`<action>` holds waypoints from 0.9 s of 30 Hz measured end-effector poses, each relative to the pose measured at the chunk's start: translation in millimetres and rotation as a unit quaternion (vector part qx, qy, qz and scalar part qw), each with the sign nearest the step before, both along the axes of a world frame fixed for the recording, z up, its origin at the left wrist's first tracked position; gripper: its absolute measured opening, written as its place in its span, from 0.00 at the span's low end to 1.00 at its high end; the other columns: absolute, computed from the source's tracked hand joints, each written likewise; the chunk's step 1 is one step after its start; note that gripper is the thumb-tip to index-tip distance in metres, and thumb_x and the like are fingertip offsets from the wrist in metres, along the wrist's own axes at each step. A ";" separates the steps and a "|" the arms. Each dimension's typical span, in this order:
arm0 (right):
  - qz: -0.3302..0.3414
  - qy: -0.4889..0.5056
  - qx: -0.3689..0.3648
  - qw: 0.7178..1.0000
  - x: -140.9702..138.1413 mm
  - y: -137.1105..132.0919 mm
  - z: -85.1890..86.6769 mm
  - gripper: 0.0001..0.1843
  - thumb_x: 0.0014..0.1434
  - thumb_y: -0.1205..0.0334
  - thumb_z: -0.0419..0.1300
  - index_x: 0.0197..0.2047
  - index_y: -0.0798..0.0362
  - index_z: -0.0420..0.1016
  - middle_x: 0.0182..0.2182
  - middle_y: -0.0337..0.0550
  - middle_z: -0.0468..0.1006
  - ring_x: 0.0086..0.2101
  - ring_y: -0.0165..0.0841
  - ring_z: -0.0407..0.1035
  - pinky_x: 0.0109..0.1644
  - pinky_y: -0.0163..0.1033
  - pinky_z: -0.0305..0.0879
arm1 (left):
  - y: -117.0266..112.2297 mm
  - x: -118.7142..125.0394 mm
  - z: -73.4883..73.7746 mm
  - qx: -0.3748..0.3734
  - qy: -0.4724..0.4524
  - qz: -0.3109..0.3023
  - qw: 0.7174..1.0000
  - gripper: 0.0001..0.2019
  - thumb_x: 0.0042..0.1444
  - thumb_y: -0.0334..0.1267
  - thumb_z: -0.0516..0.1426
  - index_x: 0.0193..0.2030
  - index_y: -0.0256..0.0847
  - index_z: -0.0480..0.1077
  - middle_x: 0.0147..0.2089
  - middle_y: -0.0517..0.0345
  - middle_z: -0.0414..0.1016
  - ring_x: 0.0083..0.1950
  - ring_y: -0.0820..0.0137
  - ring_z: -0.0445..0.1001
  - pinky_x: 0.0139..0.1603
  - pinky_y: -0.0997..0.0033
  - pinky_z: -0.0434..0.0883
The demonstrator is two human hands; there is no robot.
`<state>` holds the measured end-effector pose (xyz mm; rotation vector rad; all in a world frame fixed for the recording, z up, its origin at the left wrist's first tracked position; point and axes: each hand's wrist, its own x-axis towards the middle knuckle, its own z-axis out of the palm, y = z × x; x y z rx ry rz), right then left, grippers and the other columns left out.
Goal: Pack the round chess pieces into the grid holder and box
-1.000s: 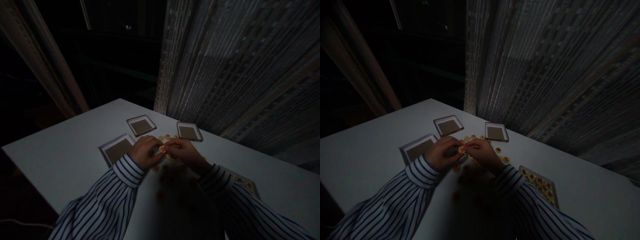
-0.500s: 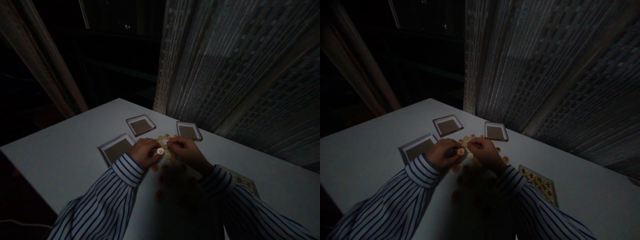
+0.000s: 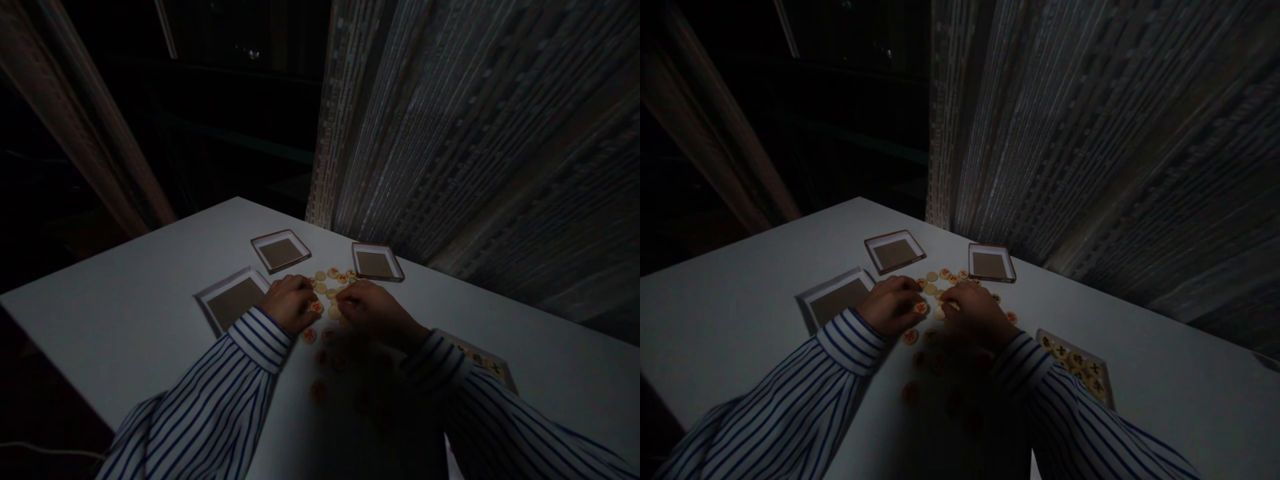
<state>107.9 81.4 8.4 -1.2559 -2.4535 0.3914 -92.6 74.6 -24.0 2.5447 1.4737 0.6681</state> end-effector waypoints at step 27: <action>0.071 -0.186 0.040 0.979 -11.7 -3.1 1.9 0.11 0.54 0.62 0.56 0.41 0.51 0.73 0.41 0.43 0.75 0.44 0.39 0.64 0.42 0.43 0.52 | -2.6 5.2 4.0 -0.027 0.044 0.049 0.997 0.13 0.44 0.45 0.61 0.35 0.42 0.75 0.43 0.49 0.69 0.46 0.55 0.67 0.44 0.53 0.65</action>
